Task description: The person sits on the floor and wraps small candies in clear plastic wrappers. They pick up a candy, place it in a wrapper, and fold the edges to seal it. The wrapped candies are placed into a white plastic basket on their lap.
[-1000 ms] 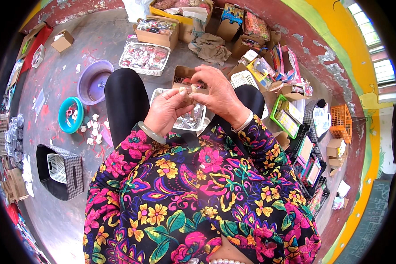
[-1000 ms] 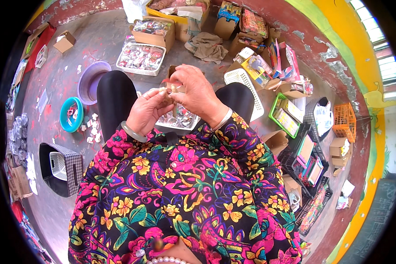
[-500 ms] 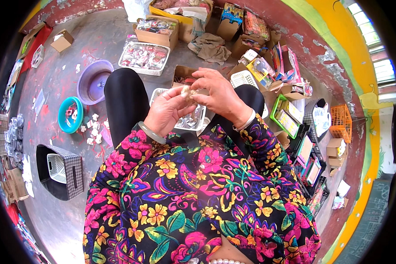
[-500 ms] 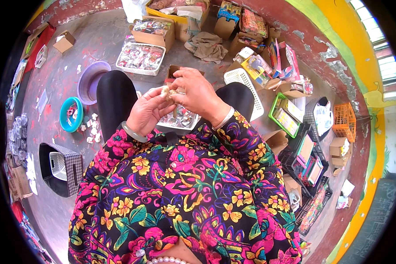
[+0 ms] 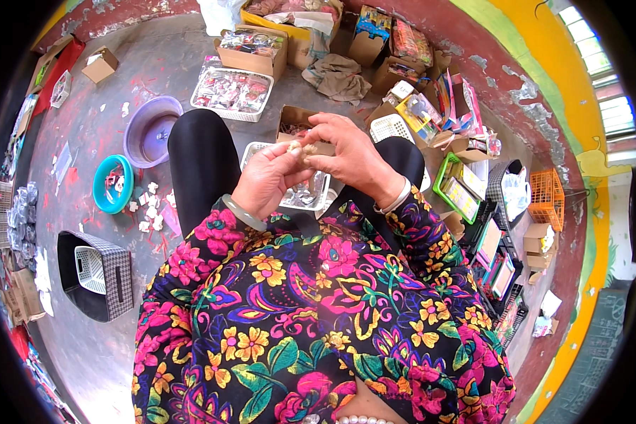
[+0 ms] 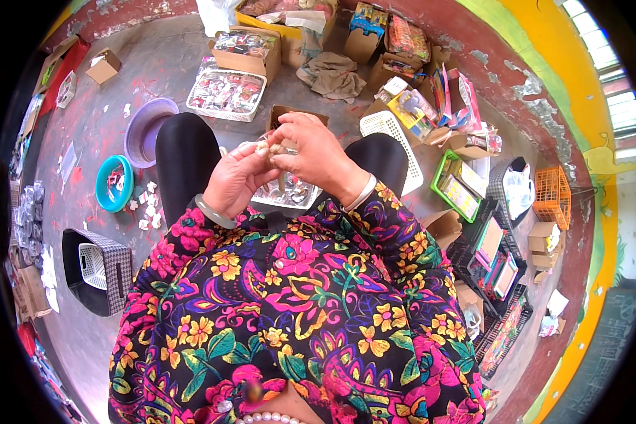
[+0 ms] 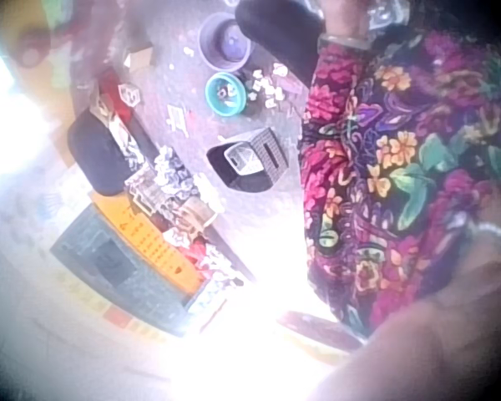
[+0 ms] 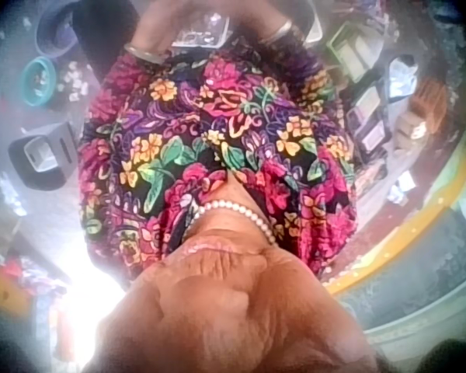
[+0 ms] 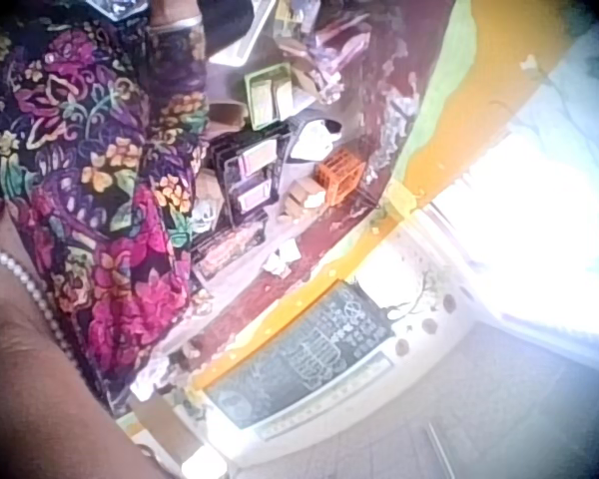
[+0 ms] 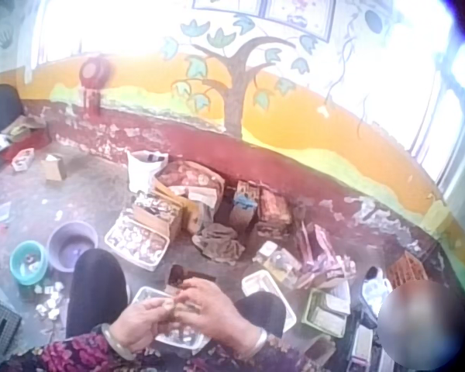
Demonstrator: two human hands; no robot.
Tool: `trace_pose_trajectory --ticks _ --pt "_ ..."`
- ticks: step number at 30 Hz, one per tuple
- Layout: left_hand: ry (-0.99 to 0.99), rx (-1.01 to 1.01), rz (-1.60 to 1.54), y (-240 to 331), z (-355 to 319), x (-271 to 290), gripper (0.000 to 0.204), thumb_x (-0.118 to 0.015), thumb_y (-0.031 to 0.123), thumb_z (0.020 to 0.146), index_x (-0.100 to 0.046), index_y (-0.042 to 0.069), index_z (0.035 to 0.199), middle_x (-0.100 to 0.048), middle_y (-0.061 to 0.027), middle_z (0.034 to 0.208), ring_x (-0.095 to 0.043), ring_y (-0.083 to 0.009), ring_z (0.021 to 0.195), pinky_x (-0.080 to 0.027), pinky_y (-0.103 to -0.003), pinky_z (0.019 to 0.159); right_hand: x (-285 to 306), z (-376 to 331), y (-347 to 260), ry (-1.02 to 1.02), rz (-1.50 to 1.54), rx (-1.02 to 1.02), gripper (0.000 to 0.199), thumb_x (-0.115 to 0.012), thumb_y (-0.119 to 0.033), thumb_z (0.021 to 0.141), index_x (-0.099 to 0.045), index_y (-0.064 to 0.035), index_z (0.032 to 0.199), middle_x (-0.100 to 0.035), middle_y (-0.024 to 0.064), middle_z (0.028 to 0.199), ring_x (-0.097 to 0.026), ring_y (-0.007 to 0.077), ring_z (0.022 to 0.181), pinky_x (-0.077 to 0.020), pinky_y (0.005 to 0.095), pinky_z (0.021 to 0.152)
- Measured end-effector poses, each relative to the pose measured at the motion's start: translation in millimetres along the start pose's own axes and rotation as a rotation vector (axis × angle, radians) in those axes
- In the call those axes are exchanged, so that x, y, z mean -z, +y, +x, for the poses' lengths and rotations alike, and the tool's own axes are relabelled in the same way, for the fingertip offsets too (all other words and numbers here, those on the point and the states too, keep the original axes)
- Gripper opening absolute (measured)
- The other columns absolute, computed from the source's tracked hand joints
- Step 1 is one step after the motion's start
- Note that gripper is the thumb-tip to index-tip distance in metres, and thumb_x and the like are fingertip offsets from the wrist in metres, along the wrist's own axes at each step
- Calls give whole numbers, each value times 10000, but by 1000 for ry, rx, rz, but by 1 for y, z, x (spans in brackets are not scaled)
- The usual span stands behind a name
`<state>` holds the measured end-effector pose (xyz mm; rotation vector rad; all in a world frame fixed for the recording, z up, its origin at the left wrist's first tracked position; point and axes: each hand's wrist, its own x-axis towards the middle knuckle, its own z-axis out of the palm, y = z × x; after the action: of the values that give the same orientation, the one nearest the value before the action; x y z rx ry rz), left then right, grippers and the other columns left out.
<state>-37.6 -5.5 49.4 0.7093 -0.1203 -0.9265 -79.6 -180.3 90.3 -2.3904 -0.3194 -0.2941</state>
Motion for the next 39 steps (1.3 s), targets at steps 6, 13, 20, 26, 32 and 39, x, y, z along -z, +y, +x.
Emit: trace_pose_trajectory --ticks 6,13,20,26,32,39 --pt "16 -49 88 -3 3 1 277 -475 125 923 -504 21 1178 -588 -51 1071 -599 -129 925 -523 -257 790 0 1 -3 31 -192 54 243 -648 -184 695 -633 -58 902 -540 193 1118 -443 369 1135 -352 414 969" --pt "5 -27 104 -4 3 -1 304 -500 102 907 -488 26 1201 -580 -51 1089 -596 -135 936 -520 -278 806 5 2 -1 -59 -158 4 233 -637 -184 706 -640 -67 907 -530 191 1142 -433 358 1151 -359 415 959" --pt "-15 -89 75 -8 5 3 363 -515 70 892 -444 14 1244 -559 -67 1128 -576 -138 987 -505 -284 832 2 1 -1 -36 -42 -43 242 -629 -175 697 -662 -62 909 -549 183 1131 -452 347 1133 -368 399 952" --pt "-2 -139 82 -6 5 -1 332 -504 38 888 -476 6 1217 -578 -70 1094 -581 -143 977 -492 -286 857 2 2 -4 38 -75 -70 230 -640 -182 693 -679 -69 889 -580 158 1085 -479 322 1106 -383 379 938" --pt "-34 -126 81 -8 6 1 319 -504 30 885 -487 -1 1203 -581 -73 1088 -589 -147 960 -497 -284 853 1 2 1 -48 84 -82 193 -634 -174 712 -675 -64 865 -601 128 1046 -504 284 1074 -404 371 906" --pt "-25 -59 54 -3 1 -7 270 -506 80 897 -513 8 1157 -588 -57 1013 -592 -135 915 -525 -293 787 9 6 1 -180 185 -70 167 -621 -167 729 -672 -64 849 -629 102 963 -539 276 1005 -418 363 872"
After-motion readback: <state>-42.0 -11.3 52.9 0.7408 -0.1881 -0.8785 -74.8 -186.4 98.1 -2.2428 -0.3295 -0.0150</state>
